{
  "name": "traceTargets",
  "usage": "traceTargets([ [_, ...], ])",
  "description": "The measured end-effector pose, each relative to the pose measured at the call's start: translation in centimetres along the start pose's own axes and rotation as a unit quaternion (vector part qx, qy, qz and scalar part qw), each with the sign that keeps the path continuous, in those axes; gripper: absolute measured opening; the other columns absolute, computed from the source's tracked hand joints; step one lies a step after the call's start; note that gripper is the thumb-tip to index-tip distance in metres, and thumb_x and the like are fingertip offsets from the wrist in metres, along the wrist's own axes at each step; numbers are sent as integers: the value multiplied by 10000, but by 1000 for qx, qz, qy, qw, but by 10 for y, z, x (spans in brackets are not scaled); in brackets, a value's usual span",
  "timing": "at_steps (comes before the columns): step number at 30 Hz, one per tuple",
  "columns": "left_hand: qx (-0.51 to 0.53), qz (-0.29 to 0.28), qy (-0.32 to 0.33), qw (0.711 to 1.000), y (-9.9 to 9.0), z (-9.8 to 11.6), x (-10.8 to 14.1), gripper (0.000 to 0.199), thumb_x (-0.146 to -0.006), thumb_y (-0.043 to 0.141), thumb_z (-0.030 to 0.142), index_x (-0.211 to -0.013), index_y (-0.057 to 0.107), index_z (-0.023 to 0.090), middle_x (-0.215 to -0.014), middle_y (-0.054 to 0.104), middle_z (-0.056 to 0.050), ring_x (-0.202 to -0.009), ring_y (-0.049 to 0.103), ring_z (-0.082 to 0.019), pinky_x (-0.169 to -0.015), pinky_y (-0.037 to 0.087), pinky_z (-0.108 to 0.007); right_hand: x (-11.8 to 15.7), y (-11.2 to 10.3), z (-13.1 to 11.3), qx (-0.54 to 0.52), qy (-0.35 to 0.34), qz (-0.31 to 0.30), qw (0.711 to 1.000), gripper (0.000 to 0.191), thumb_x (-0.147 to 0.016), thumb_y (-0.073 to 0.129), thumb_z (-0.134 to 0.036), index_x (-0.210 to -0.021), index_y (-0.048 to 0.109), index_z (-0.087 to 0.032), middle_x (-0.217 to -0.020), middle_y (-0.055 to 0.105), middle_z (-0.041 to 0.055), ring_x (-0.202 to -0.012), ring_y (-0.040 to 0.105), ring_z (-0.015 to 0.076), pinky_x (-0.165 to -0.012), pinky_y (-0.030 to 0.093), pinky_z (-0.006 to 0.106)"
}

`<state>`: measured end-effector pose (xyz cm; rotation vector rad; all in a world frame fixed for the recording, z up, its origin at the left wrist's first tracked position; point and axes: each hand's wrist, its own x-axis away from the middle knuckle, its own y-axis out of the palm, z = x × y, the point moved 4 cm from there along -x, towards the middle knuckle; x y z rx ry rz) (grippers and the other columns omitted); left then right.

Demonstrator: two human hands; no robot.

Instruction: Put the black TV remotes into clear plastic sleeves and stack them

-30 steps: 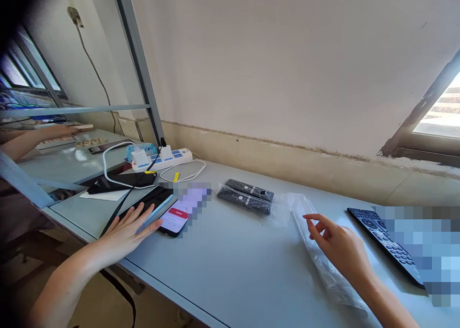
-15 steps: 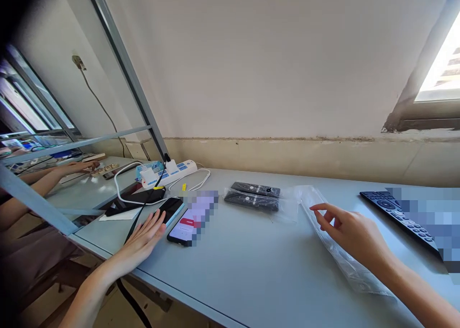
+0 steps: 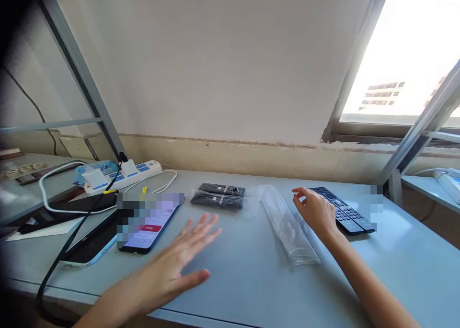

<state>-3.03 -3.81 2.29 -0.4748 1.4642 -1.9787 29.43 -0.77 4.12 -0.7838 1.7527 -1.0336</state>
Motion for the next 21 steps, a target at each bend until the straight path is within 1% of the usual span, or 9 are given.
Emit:
traceTargets([
  [2,7,-57,67,996,9,23,-19,637,-926,264,642,-1456,267,287,-1535,162,-10,-1433,139,-225,-1162,183,-418,-1,1,7,59,34,-25,997,376,-816,400,-337,-1045,693,-277,-956,697,27,-843,639,218,-614,443,283],
  [3,4,-71,93,993,13,29,-29,617,-944,281,605,-1461,256,270,-1536,161,-20,-1433,137,-222,-1169,157,-415,-1,2,9,81,45,-34,995,387,-827,398,-324,-1086,681,-275,-1050,680,35,-904,633,228,-657,459,299],
  [4,-5,-75,95,993,16,30,-40,602,-956,308,566,-1466,248,251,-1536,154,-39,-1433,128,-233,-1170,144,-430,0,3,11,97,51,-41,993,401,-830,401,-315,-1123,669,-263,-1129,654,49,-956,623,241,-700,469,317],
  [6,-34,-56,20,998,17,20,-62,618,-958,353,521,-1473,236,200,-1533,123,-109,-1429,102,-293,-1152,131,-514,0,7,15,119,57,-49,990,436,-820,419,-304,-1177,649,-205,-1207,614,99,-1035,597,276,-786,473,361],
  [8,-57,-29,-64,996,14,5,-79,686,-931,390,562,-1478,229,182,-1531,91,-160,-1422,40,-358,-1109,102,-620,0,11,18,141,67,-60,986,481,-813,423,-305,-1216,626,-138,-1212,601,151,-1100,564,310,-870,451,408],
  [10,-61,-54,-99,992,12,-5,-89,734,-898,437,600,-1483,215,217,-1532,72,-175,-1415,44,-393,-1072,117,-669,1,16,21,156,75,-69,982,522,-817,396,-310,-1255,599,-110,-1222,590,172,-1155,529,329,-926,419,448],
  [13,-45,-79,-111,990,9,-12,-95,751,-892,403,639,-1489,177,243,-1541,45,-173,-1414,46,-399,-1070,143,-659,0,22,23,165,76,-83,980,559,-828,343,-326,-1303,564,-129,-1256,573,157,-1206,491,326,-967,388,475],
  [17,-27,-85,-115,989,7,-15,-95,793,-877,412,657,-1493,155,229,-1541,-24,-169,-1412,-19,-396,-1091,130,-627,-2,26,26,172,71,-100,977,590,-832,320,-373,-1322,546,-136,-1303,542,148,-1257,447,319,-1002,364,480],
  [21,-35,-66,-92,993,10,-10,-93,771,-891,427,621,-1490,180,204,-1541,10,-176,-1416,5,-391,-1093,119,-630,-4,33,32,180,57,-100,977,609,-826,313,-406,-1310,553,-124,-1309,535,164,-1261,436,341,-999,361,521],
])
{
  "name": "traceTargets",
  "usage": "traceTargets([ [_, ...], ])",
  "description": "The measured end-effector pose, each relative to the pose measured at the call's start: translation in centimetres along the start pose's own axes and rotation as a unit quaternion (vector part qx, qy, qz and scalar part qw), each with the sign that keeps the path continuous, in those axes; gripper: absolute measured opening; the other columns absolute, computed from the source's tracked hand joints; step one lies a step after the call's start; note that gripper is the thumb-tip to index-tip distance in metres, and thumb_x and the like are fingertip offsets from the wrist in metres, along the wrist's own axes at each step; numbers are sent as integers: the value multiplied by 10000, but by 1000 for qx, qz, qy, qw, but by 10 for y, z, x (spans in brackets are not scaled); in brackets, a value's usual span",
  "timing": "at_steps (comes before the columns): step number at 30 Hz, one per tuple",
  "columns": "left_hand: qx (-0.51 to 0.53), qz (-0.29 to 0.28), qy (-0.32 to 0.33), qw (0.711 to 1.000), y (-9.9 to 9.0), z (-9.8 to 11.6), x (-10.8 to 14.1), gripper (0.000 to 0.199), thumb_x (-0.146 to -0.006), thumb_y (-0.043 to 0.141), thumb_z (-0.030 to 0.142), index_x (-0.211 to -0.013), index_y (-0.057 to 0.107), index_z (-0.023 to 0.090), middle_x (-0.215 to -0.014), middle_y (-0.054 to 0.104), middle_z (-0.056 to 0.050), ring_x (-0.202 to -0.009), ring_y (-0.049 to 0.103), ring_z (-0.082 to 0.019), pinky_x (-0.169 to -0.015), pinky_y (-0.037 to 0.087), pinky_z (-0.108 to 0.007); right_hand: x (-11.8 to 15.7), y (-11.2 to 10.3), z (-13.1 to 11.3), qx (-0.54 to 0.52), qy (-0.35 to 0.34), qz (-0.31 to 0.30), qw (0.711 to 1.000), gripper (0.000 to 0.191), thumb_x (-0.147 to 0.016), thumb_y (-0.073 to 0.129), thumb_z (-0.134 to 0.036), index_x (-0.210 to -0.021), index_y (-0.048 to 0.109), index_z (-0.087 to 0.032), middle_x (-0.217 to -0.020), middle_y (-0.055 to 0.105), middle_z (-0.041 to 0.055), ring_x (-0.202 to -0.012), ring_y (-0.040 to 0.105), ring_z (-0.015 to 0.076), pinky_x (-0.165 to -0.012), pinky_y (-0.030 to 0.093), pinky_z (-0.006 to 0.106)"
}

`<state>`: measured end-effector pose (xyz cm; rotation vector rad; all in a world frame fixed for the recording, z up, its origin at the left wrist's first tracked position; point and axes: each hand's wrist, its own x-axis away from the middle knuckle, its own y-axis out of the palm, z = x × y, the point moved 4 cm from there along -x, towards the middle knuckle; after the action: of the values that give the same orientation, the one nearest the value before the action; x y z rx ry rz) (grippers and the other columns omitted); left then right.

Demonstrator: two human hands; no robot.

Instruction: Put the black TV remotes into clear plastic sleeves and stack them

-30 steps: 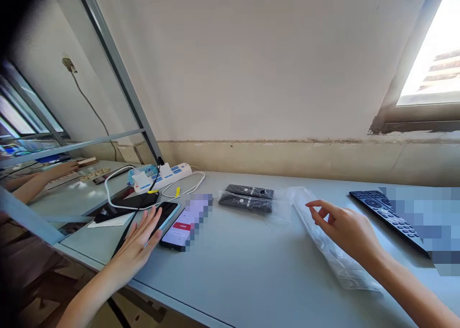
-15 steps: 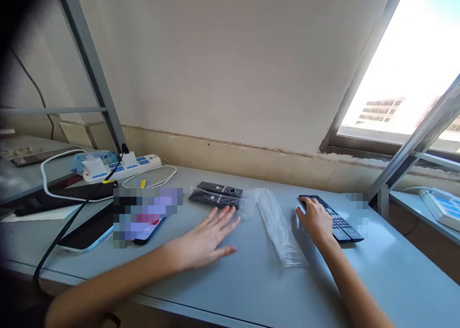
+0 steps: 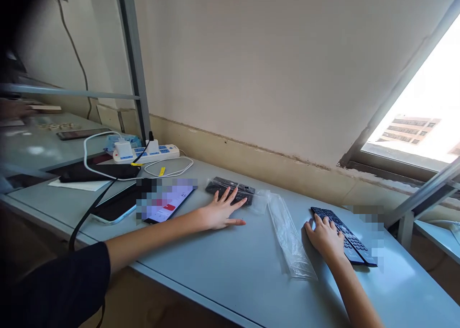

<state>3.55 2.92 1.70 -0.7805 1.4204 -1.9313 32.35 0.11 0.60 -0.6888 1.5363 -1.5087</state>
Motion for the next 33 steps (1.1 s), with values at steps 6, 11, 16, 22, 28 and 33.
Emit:
traceTargets([
  [6,-14,86,24,996,-3,13,-15,742,-908,423,585,-1490,197,184,-1546,75,-160,-1429,36,-369,-1104,63,-640,-11,13,9,0,-20,27,999,609,-816,305,-463,-1296,557,-187,-1237,589,150,-1174,505,361,-953,376,572],
  [11,15,75,-43,996,-9,-5,-39,648,-943,329,563,-1481,245,211,-1555,104,-141,-1431,24,-371,-1081,33,-675,-14,18,13,-15,-28,42,999,598,-816,327,-482,-1308,541,-220,-1214,603,133,-1149,525,346,-932,400,543],
  [16,18,63,-46,997,-4,-16,-48,610,-949,232,580,-1481,228,280,-1558,126,-126,-1419,74,-407,-1023,125,-733,-11,12,8,-37,-36,43,998,565,-816,359,-436,-1298,543,-205,-1199,616,125,-1130,544,326,-904,430,500],
  [22,-3,90,-4,996,-5,-11,-55,534,-971,285,424,-1471,274,237,-1550,151,-132,-1429,65,-370,-1039,64,-725,-5,-5,-4,-75,-72,43,994,507,-827,398,-362,-1273,564,-188,-1163,636,110,-1108,565,288,-874,457,406],
  [28,-110,146,296,938,6,57,-48,451,-851,525,109,-1293,547,193,-1464,395,-123,-1394,285,-284,-1135,204,-521,-5,-11,-1,-119,-82,63,987,458,-833,361,-282,-1212,603,-199,-1142,648,75,-1034,607,225,-843,473,327],
  [33,-123,170,390,897,9,108,-54,77,-763,684,138,-765,720,205,-1196,652,-87,-1264,481,-273,-1073,344,-424,-10,-14,13,-133,-46,46,989,416,-788,441,-385,-1101,667,-228,-966,708,49,-887,660,235,-739,502,326],
])
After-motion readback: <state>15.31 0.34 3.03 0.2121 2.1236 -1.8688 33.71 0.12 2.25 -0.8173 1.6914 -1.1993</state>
